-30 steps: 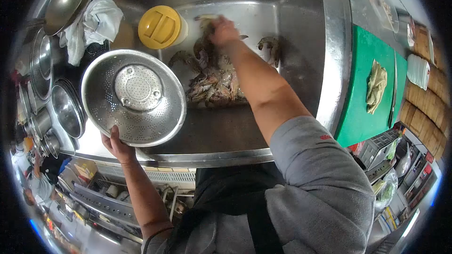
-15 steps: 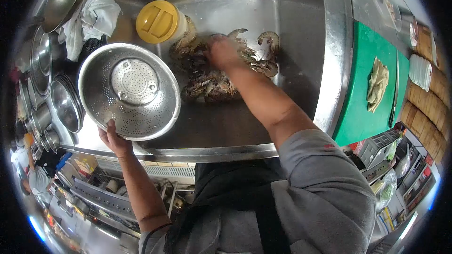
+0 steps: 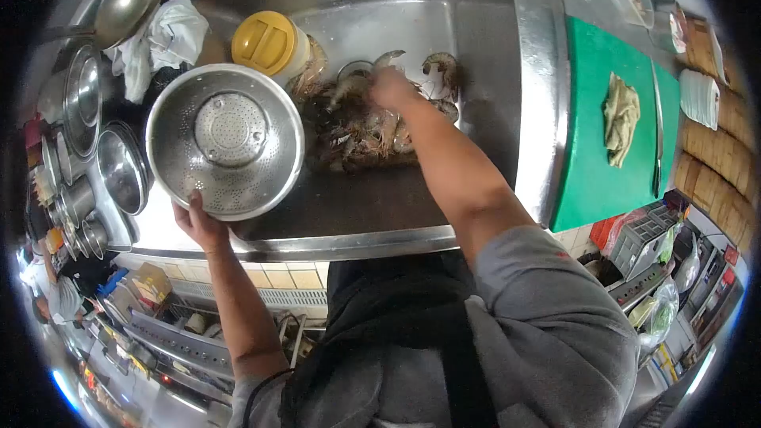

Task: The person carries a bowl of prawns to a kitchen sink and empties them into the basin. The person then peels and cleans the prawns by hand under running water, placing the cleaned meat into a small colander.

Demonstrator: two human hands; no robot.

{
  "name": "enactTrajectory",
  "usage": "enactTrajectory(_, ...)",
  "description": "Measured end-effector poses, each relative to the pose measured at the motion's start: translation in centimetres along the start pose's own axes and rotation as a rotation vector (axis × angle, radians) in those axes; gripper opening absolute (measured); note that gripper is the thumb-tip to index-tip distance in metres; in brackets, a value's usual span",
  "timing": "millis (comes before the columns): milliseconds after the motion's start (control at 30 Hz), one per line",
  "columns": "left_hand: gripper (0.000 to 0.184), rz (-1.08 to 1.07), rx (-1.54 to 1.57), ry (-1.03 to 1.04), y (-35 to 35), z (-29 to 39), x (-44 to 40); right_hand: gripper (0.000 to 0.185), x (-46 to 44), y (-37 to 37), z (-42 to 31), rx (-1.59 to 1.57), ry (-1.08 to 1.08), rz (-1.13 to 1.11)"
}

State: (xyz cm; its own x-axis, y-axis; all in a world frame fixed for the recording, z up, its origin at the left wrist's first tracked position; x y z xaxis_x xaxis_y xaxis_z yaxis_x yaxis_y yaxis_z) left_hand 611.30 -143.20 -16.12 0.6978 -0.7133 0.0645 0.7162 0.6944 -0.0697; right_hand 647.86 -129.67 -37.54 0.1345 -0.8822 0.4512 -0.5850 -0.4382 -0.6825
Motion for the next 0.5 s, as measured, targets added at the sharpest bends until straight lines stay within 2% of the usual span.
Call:
enactTrajectory(67,0.024,0.044,-0.045,0.099,1.9,0.7,1.1,0.045,3.8,-4.7,-1.2,0.044,0.018,-0.012)
enactTrajectory(100,0.028,0.035,0.015,0.059,2.7,0.1,1.6,0.044,6.0,-6.7,-1.6,0.086,0.035,-0.039)
enactTrajectory(133,0.035,-0.005,0.063,-0.046,4.4,0.2,2.4,0.043,7.5,-7.6,-0.4,0.094,0.027,0.058)
enactTrajectory(167,0.039,-0.065,0.055,-0.022,6.5,0.4,3.2,0.042,8.9,-8.3,0.5,0.099,0.017,0.154)
enactTrajectory(200,0.04,-0.038,0.034,-0.144,9.1,0.7,4.0,0.042,10.3,-9.5,0.6,0.102,0.011,0.162)
enactTrajectory(233,0.04,-0.071,-0.015,-0.164,9.8,-2.5,3.4,0.04,11.8,-11.0,0.6,-0.203,0.216,0.107)
enactTrajectory(267,0.033,-0.136,0.08,-0.226,11.7,-4.0,3.4,0.038,13.3,-12.1,0.2,-0.51,0.42,0.047)
enactTrajectory(333,0.033,-0.101,0.015,-0.495,16.4,-3.6,4.4,0.037,15.9,-14.3,-1.2,-0.572,0.456,0.116)
enactTrajectory(367,0.032,-0.154,0.092,-0.537,18.0,-6.8,3.9,0.036,16.9,-15.0,-1.5,-0.639,0.495,0.177)
enactTrajectory(500,0.035,-0.248,0.081,-0.62,23.5,-10.8,4.0,0.034,19.4,-16.0,-1.6,-0.709,0.433,0.201)
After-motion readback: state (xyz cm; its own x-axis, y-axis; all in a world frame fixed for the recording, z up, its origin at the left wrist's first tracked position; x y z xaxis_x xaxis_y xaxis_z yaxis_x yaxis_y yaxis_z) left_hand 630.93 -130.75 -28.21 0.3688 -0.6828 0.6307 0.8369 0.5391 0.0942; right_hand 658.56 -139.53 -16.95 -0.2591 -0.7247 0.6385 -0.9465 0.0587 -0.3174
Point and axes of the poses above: each hand's wrist, its own x-axis away from the middle knuckle, its own y-axis out of the palm, z = x × y, the point moved 2 cm from there along -x, towards the middle knuckle, and after that the axes turned 10 degrees about z, right-handed, at the moved point
